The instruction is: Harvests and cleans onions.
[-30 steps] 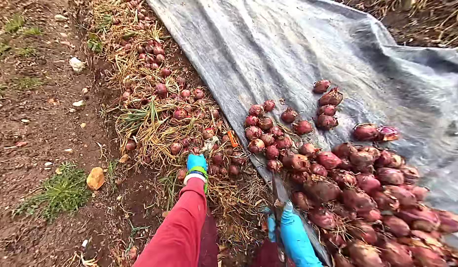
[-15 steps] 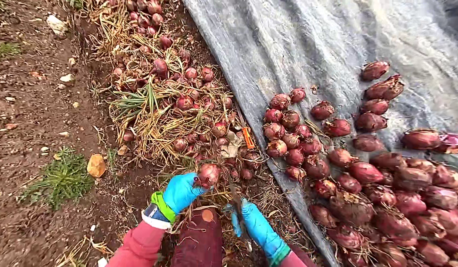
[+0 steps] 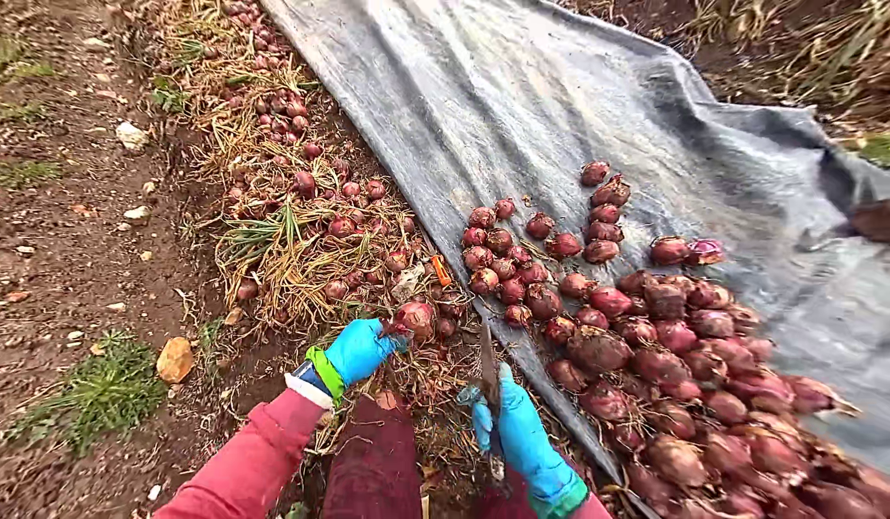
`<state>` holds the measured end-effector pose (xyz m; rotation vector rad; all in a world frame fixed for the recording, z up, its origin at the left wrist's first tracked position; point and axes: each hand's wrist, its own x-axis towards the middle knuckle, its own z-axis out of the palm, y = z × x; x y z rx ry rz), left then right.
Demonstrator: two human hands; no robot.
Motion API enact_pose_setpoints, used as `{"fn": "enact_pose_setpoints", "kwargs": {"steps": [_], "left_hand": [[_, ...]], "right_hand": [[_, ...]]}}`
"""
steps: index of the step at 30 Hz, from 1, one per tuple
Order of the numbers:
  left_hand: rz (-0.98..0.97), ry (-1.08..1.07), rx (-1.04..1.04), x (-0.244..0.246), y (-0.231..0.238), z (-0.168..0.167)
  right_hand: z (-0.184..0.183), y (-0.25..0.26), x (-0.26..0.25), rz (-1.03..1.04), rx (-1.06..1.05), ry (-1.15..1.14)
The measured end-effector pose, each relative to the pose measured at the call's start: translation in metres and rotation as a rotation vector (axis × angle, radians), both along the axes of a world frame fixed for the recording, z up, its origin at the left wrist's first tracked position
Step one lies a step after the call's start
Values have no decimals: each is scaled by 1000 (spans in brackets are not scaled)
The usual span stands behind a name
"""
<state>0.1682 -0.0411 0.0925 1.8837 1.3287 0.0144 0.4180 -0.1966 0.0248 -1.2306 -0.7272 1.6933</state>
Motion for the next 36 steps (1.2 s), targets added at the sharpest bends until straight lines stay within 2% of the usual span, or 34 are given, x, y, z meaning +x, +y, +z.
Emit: {"fn": "enact_pose_setpoints", "kwargs": {"steps": [1,3,4,5,6,7,9,11,12,14,15,17,20,23,24,26,27,28,29,30,32,33,34,36], "left_hand": [[-73,88,-23,15,-12,10],[-444,276,-107,58,-44,33],[-626,323,-140,78,-59,39],[-717,342,-148,93,-65,40],[-681,336,-132,101,-59,35],[-550,347,-92,104,-42,26],[-150,408,17,102,17,-7],[207,449,64,96,85,-58],[318,460,55,92,114,-88],[406,480,-10,81,146,-153],[391,478,-46,75,152,-174],[383,437,-65,59,151,-175],[569,283,-29,-7,120,-118],[891,285,14,-120,65,-77],[974,368,37,-168,43,-72],[1019,698,18,-275,-7,-80],[983,887,-66,-314,-30,-84],[960,991,-165,-333,-45,-84],[970,981,-179,-326,-46,-79],[1013,848,-100,-293,-33,-72],[1053,391,33,-178,-5,-67],[1013,189,41,-122,5,-75],[918,77,42,-73,20,-88],[711,49,74,3,57,-121]], "right_hand": [[-3,-10,5,101,-43,-138],[-9,-23,11,332,-42,-324],[-5,-26,14,373,-21,-388],[2,-27,17,345,-15,-423],[4,-28,21,238,-3,-417],[1,-28,27,85,21,-384],[-10,-28,41,-203,16,-258],[-22,-32,53,-305,-59,-239],[-28,-36,53,-303,-107,-239],[-38,-46,46,-252,-226,-217],[-42,-48,41,-225,-280,-204],[-49,-45,33,-196,-368,-181],[-68,-22,13,-148,-458,-125],[-82,3,-4,-10,-491,-115],[-83,11,-10,29,-491,-126],[-82,23,-17,66,-479,-139],[-81,25,-19,68,-467,-141],[-81,24,-20,74,-466,-149],[-83,23,-22,72,-468,-165],[-89,21,-24,64,-470,-186],[-98,10,-25,54,-522,-258],[-99,0,-26,51,-566,-302],[-99,-8,-28,49,-587,-334],[-86,-25,-31,30,-583,-313]]}}
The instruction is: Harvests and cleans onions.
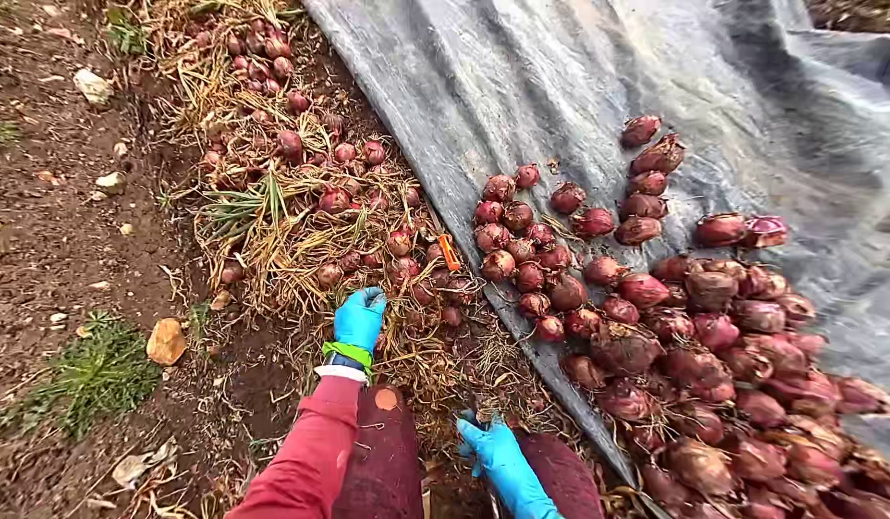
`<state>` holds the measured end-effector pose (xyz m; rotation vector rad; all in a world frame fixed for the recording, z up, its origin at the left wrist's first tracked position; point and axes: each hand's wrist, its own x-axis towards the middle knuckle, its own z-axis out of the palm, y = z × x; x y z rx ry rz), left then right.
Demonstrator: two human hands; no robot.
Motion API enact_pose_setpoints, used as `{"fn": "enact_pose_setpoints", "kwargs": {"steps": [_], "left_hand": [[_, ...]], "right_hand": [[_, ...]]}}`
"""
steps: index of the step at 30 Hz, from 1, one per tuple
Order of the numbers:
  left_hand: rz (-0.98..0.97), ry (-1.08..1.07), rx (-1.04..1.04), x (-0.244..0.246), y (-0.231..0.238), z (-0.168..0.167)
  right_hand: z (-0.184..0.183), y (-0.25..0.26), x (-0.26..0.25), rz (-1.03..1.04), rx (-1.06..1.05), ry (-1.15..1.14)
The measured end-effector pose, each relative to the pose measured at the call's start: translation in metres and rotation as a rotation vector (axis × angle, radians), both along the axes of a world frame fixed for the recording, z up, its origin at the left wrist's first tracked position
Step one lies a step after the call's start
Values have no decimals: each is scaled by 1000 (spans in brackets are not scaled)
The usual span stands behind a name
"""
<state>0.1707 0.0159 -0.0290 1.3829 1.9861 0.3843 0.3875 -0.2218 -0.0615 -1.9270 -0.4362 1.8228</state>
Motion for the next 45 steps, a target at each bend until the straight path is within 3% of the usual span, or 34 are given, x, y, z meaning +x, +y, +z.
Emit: {"fn": "enact_pose_setpoints", "kwargs": {"steps": [3,6,8,12,14,17,21,26,28,32,35,38,41,43,45], "left_hand": [[-87,170,-64,74,53,-51],[27,136,-150,103,71,-77],[125,41,-172,99,78,-86],[237,-295,-145,60,83,-95],[167,-300,-217,36,63,-86],[194,-221,-286,-1,28,-94],[126,-148,-306,-27,31,-50],[-492,143,155,-47,42,19],[-535,-23,234,-32,41,61],[-456,-500,151,2,12,117],[-576,-583,20,18,-6,148],[-786,-380,-12,31,-24,163],[-946,-395,-50,44,-42,160],[-1041,-429,-114,53,-50,154],[-1104,-306,-167,58,-42,147]], "right_hand": [[57,-19,1,-94,98,32],[95,-18,-8,-224,249,-149],[67,-14,-15,-277,232,-225],[-40,-20,-12,74,-227,24],[-44,-21,-7,127,-206,57],[-31,-19,5,1,-134,174],[-16,3,31,-170,-50,164],[-7,28,44,-101,-21,155],[0,44,41,-60,64,197],[39,79,34,58,371,238],[81,95,35,76,618,221],[117,85,40,54,782,147],[129,70,50,117,877,-60],[130,63,55,142,827,-205],[128,66,66,202,724,-273]]}}
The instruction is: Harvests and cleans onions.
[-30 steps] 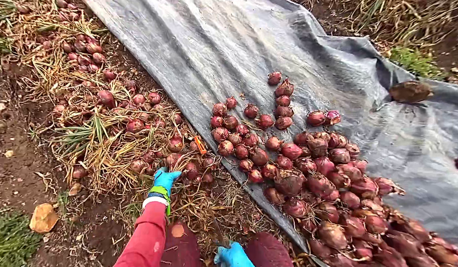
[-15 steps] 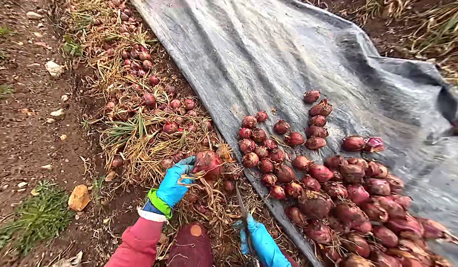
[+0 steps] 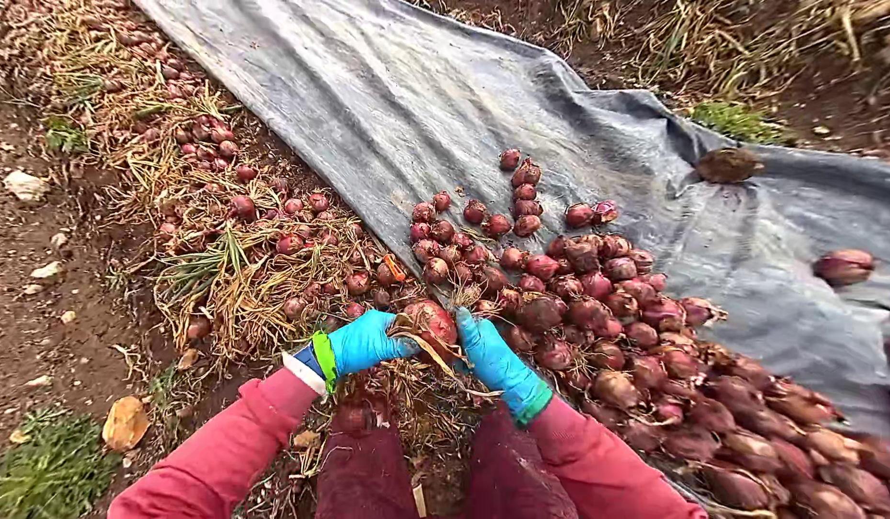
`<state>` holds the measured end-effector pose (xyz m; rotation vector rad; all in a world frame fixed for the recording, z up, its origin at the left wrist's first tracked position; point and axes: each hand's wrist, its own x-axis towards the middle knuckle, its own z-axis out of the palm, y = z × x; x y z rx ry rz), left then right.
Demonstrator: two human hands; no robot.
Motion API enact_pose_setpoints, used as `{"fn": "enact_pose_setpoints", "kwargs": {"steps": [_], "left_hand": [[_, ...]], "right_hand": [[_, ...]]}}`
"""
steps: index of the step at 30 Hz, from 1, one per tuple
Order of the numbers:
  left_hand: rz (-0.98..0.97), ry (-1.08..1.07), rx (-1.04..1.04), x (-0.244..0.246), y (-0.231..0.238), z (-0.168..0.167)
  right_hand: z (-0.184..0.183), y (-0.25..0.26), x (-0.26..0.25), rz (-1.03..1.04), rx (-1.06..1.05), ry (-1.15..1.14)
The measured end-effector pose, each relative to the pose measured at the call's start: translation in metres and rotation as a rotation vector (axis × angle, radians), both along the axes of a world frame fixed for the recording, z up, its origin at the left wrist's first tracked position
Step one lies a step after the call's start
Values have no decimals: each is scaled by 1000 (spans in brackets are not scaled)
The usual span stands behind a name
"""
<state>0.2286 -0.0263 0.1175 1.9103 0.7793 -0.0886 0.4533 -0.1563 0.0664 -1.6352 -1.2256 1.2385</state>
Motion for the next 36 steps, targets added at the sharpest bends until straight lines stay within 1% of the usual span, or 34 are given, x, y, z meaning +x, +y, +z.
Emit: {"fn": "enact_pose_setpoints", "kwargs": {"steps": [2,3,4,5,6,7,8,9,10,11,12,13,14,15,16,18,19,20,21,23,24,27,29,30,32,33,34,36], "left_hand": [[19,274,147,7,9,-8],[69,362,207,8,12,-17],[148,381,224,8,17,-27],[257,325,209,9,23,-37],[351,253,165,10,24,-46],[389,199,120,12,23,-53],[357,180,96,19,22,-59],[256,213,94,28,21,-64],[112,280,98,40,20,-66],[-43,356,82,54,20,-67],[-157,410,59,66,20,-69],[-207,426,44,74,21,-73],[-209,414,50,79,26,-79],[-162,389,85,82,38,-89],[-74,374,131,83,52,-103],[112,463,183,68,67,-136],[184,524,207,58,72,-152],[213,612,216,45,69,-167],[211,712,197,31,57,-180],[164,899,102,10,26,-198],[144,968,62,6,14,-203],[123,1064,9,-7,2,-205],[102,1008,-19,-15,8,-199],[101,944,-16,-15,14,-189],[147,765,14,-13,18,-153],[183,662,28,-12,12,-131],[204,554,40,-10,6,-107],[196,371,101,-4,-7,-61]], "right_hand": [[-10,-1,16,71,-152,6],[-16,-7,21,75,-166,75],[-22,-11,23,40,-169,155],[-32,-10,25,-16,-182,212],[-46,-7,24,-61,-224,240],[-63,-4,22,-52,-291,222],[-80,1,22,24,-364,189],[-92,7,22,124,-417,161],[-98,14,21,202,-445,150],[-99,23,20,232,-455,153],[-100,28,18,205,-470,157],[-102,30,17,163,-469,179],[-102,31,19,101,-443,201],[-102,33,26,24,-395,226],[-100,34,35,-67,-350,249],[-101,21,49,-334,-259,320],[-102,19,59,-435,-231,333],[-105,12,68,-494,-236,334],[-108,0,71,-509,-263,335],[-114,-22,67,-494,-346,348],[-114,-30,61,-481,-371,360],[-115,-52,36,-486,-390,425],[-113,-65,23,-540,-381,485],[-112,-66,20,-571,-385,514],[-110,-66,11,-587,-441,583],[-110,-69,4,-552,-472,618],[-107,-70,-3,-474,-464,642],[-94,-68,-13,-224,-292,655]]}}
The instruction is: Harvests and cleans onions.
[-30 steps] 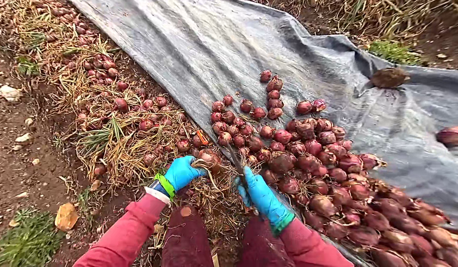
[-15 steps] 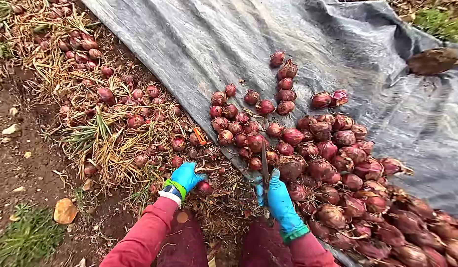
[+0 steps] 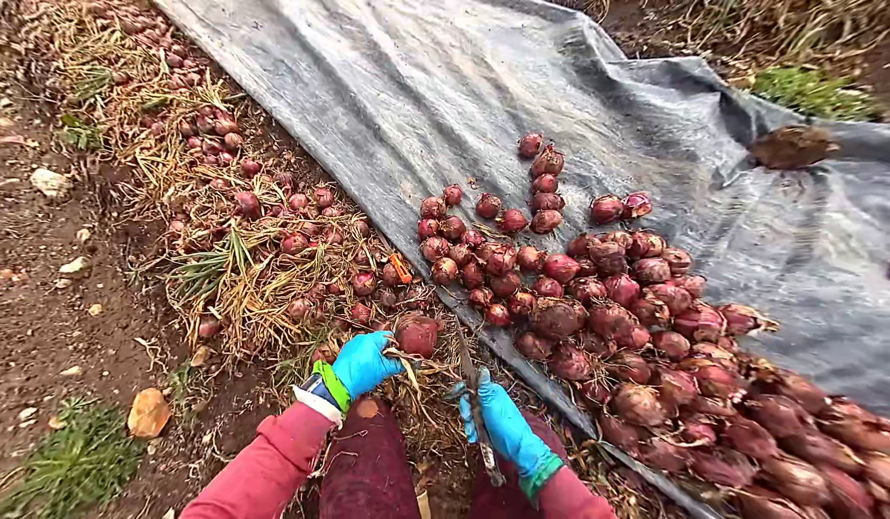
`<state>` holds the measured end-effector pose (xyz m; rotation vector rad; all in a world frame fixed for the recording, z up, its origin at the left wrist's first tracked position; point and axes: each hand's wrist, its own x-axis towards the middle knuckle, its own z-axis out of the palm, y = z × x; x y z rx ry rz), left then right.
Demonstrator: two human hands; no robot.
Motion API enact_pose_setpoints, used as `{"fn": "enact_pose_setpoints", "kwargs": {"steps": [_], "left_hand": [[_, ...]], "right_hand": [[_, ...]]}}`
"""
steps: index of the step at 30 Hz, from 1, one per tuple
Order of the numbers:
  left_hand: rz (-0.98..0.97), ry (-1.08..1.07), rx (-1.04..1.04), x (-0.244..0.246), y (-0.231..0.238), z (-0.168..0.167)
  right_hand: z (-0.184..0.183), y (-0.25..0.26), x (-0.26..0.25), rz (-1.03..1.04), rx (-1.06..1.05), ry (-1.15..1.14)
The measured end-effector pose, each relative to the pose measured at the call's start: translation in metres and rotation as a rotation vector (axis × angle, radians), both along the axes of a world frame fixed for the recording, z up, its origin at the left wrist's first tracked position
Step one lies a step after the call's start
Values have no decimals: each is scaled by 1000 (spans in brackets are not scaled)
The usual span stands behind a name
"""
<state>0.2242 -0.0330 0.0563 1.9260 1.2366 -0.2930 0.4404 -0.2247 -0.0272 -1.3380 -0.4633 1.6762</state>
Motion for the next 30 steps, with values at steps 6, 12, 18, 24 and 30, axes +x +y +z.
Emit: {"fn": "enact_pose_setpoints", "kwargs": {"steps": [6,12,18,24,30], "left_hand": [[-384,5,109,-4,-37,76],[-119,-10,292,20,-22,87],[-469,200,83,113,-1,57],[511,281,263,19,127,-40],[597,536,-78,19,58,-183]], "right_hand": [[80,19,-18,135,334,-364],[60,16,8,193,178,-381],[44,32,48,143,163,-445],[-7,55,85,-215,-63,-404],[-48,39,30,-18,-291,-294]]}}
